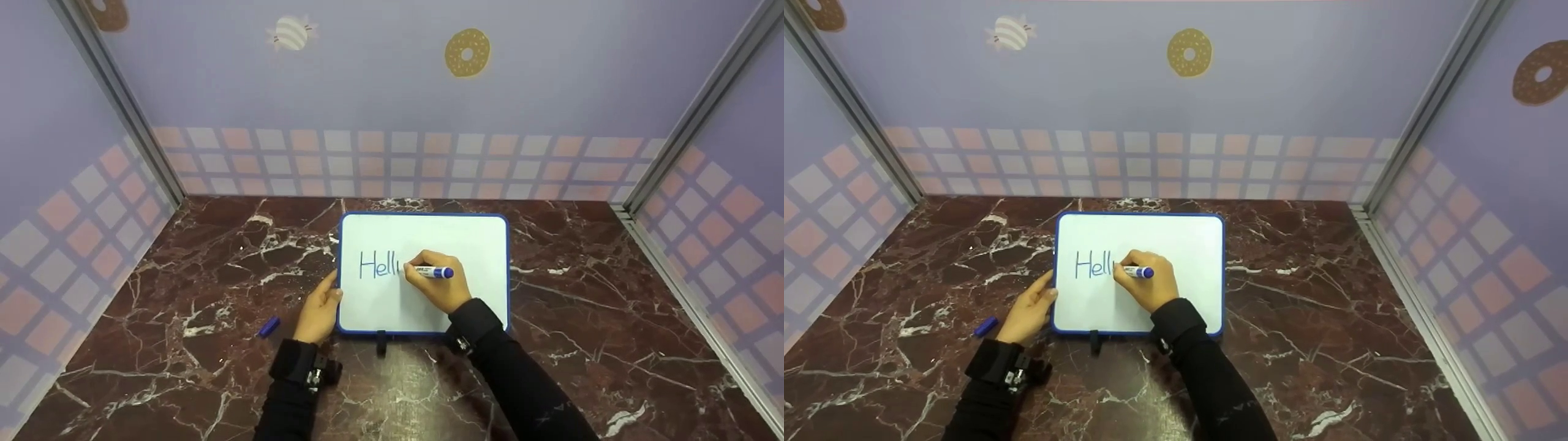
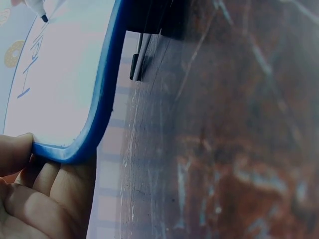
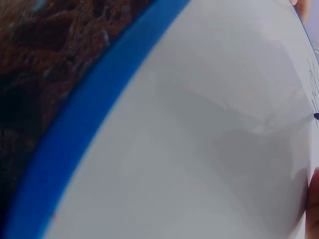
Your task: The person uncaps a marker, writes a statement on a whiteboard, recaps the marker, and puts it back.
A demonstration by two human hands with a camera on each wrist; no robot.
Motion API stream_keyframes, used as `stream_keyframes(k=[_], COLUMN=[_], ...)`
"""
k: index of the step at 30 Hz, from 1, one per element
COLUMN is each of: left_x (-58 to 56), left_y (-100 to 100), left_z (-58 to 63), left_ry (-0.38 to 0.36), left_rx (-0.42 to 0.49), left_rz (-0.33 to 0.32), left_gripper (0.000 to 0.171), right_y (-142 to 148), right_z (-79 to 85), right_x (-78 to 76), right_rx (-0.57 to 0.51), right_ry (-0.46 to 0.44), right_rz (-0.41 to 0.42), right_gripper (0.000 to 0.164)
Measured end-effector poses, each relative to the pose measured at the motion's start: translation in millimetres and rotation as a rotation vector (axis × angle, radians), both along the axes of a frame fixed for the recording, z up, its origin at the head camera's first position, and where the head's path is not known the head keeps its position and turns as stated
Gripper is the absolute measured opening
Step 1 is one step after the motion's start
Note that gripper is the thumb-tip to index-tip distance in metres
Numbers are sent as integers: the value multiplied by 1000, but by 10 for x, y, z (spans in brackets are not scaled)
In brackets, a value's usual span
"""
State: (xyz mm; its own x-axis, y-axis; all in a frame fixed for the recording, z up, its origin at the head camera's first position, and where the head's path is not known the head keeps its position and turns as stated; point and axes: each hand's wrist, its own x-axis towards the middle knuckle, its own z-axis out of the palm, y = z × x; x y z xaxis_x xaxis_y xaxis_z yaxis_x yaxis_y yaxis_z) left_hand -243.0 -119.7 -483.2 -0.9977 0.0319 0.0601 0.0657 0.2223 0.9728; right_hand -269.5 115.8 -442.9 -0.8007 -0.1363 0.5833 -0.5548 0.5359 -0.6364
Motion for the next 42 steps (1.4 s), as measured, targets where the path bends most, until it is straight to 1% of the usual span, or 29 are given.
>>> stream_keyframes(k=[8,15,18,21,25,29,39,42], left_x=[7,15,21,24,20,9,10,17], left_y=[-9,-18,-16,-12,-10,-12,-2,-6], left_z=[1,23,26,28,26,17,22,20], left_ry=[-13,-9,-2,-10,-8,-2,-21,-8], left_rx=[-7,-26,-15,2,-1,-21,-5,-11], left_rz=[-1,7,2,3,8,13,9,0], left_gripper=[49,49,49,48,48,48,49,49], right_y=[15,20,17,8,-7,-21,-36,-38], right_z=[-15,-13,-12,-16,-13,7,27,20], right_x=[13,19,15,6,-2,-7,-14,-15], right_rx=[14,-47,-74,-90,-100,-108,-110,-106], right_ry=[7,3,17,34,39,30,16,18], right_rz=[-4,-21,-30,-50,-71,-65,-50,-37], right_gripper=[10,10,10,9,9,8,9,9])
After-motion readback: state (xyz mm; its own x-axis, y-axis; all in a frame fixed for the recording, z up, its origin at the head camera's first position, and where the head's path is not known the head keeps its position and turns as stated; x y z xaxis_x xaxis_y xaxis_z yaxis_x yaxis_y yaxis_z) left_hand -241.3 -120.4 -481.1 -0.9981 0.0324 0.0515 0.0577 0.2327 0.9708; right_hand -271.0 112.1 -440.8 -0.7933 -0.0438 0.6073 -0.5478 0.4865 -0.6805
